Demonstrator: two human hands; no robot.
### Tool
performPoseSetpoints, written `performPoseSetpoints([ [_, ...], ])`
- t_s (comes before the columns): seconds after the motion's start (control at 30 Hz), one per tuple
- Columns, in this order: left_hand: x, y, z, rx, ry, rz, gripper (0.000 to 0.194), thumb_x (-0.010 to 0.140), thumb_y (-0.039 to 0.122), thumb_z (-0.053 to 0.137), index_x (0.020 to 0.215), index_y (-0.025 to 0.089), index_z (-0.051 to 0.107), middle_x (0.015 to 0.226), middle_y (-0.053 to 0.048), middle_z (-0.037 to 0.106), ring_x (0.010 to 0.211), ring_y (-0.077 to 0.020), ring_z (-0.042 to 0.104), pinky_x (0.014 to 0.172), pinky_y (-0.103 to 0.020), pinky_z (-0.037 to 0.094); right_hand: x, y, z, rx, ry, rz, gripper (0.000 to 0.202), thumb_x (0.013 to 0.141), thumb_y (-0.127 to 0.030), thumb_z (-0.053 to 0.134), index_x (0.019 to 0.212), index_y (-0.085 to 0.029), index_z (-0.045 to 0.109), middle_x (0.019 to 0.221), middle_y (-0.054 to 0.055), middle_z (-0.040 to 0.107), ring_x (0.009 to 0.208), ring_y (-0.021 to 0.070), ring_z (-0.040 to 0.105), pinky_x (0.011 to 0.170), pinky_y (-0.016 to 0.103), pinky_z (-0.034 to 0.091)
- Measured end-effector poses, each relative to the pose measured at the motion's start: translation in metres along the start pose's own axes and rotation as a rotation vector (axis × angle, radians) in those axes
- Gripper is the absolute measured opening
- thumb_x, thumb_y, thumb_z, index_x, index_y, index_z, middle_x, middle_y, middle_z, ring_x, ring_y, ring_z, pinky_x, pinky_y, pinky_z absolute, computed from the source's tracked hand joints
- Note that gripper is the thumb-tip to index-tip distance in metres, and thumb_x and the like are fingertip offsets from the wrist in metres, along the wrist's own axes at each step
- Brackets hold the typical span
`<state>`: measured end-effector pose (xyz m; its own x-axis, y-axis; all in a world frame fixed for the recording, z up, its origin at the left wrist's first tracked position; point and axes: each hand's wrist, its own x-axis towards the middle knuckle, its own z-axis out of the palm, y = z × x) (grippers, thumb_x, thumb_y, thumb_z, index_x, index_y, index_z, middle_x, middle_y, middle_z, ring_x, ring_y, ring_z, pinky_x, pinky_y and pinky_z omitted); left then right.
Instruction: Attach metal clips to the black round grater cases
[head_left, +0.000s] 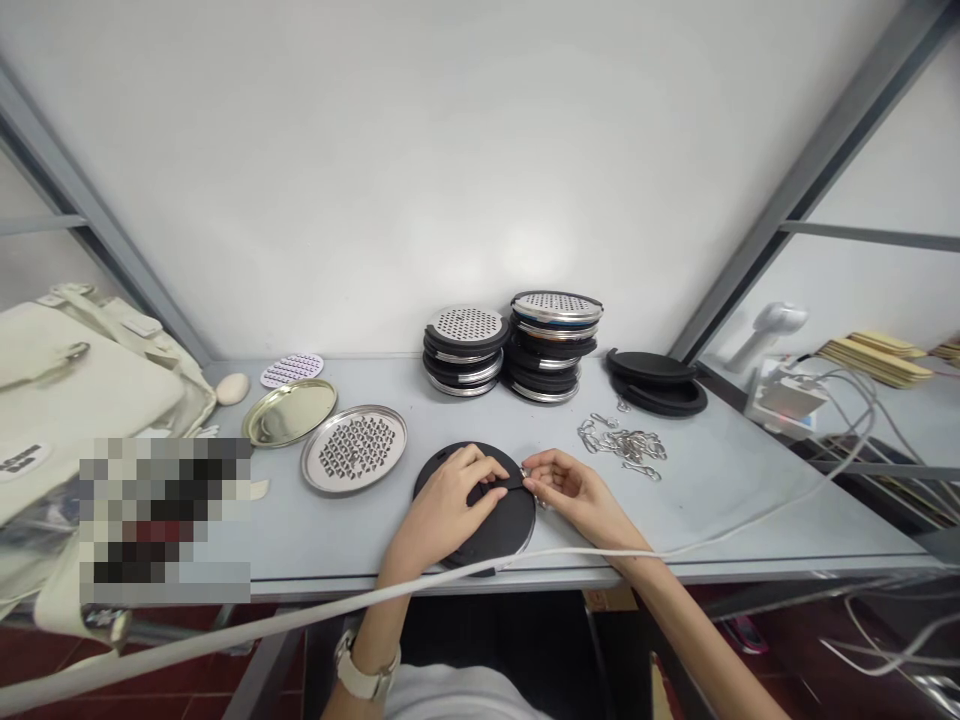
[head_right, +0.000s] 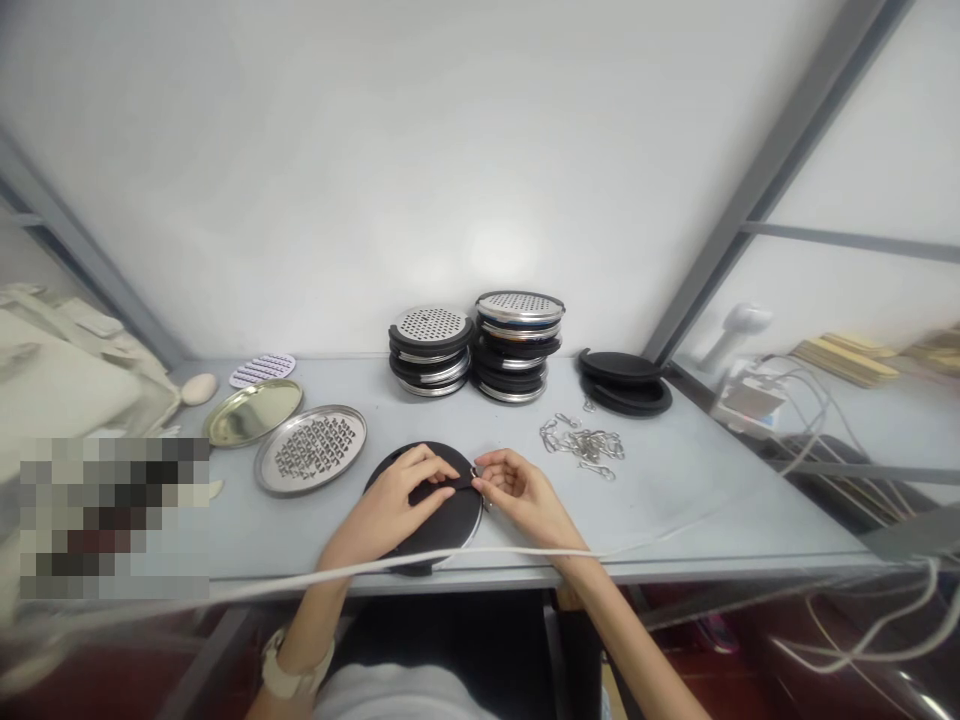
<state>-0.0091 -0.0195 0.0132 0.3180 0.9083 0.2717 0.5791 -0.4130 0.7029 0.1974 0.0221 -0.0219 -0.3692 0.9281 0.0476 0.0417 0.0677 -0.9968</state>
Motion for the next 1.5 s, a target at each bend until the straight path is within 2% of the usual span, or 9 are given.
performPoseSetpoints([
  [0.23,0.0003,-0.001,0.0003,0.0,-0.002,0.004,0.015,0.09,0.02,0.055,0.102,0.025,0.063,0.1,-0.001,0.056,0.097,-0.0159,0.056,0.088,-0.028,0.043,-0.0013,-0.0051,-0.0008,0.002,-0.029,0.029,0.036,0.076,-0.041,0.073,0.1,-0.017,0.062,0.084,0.003,0.062,0.081,0.0155,0.058,0.077,0.029,0.047],
  [0.43,-0.0004,-0.0005,0.0007,0.003,-0.001,-0.007,0.015,0.089,0.019,0.056,0.101,0.025,0.063,0.1,0.0,0.056,0.097,-0.0156,0.056,0.088,-0.028,0.043,-0.0001,-0.0019,0.0005,0.011,0.009,-0.001,0.031,0.081,-0.043,0.069,0.095,-0.018,0.059,0.08,0.001,0.058,0.074,0.013,0.055,0.067,0.026,0.045],
  [0.6,0.0002,-0.0014,0.0018,0.002,0.002,0.0,0.015,0.089,0.019,0.056,0.101,0.025,0.063,0.1,0.0,0.056,0.095,-0.0152,0.056,0.087,-0.028,0.043,0.0004,0.0002,0.0011,0.016,-0.01,-0.043,0.031,0.084,-0.043,0.066,0.1,-0.019,0.055,0.073,-0.002,0.053,0.066,0.0113,0.052,0.061,0.024,0.042],
  [0.97,0.0003,-0.0006,0.0014,0.006,0.009,0.005,0.015,0.089,0.018,0.056,0.101,0.025,0.063,0.099,0.0,0.056,0.097,-0.0154,0.055,0.088,-0.028,0.043,-0.0009,-0.008,0.0021,-0.018,0.027,-0.01,0.031,0.085,-0.045,0.063,0.093,-0.016,0.058,0.064,-0.004,0.053,0.055,0.0094,0.048,0.053,0.024,0.037],
  [1.4,0.0002,-0.001,-0.0009,-0.041,-0.022,0.042,0.017,0.09,0.019,0.054,0.103,0.023,0.065,0.099,-0.003,0.057,0.094,-0.0163,0.057,0.087,-0.029,0.044,0.0003,-0.0044,0.0017,0.044,0.035,0.011,0.036,0.077,-0.046,0.071,0.097,-0.018,0.059,0.075,-0.001,0.059,0.065,0.0115,0.055,0.059,0.025,0.044],
  [1.5,-0.0007,-0.0003,-0.0014,-0.073,-0.043,0.049,0.017,0.089,0.019,0.055,0.102,0.023,0.065,0.099,-0.002,0.057,0.092,-0.0158,0.058,0.087,-0.029,0.045,-0.0002,-0.0075,0.0019,0.009,0.03,0.018,0.035,0.077,-0.047,0.07,0.093,-0.017,0.062,0.075,0.0,0.059,0.066,0.0123,0.055,0.062,0.026,0.046],
])
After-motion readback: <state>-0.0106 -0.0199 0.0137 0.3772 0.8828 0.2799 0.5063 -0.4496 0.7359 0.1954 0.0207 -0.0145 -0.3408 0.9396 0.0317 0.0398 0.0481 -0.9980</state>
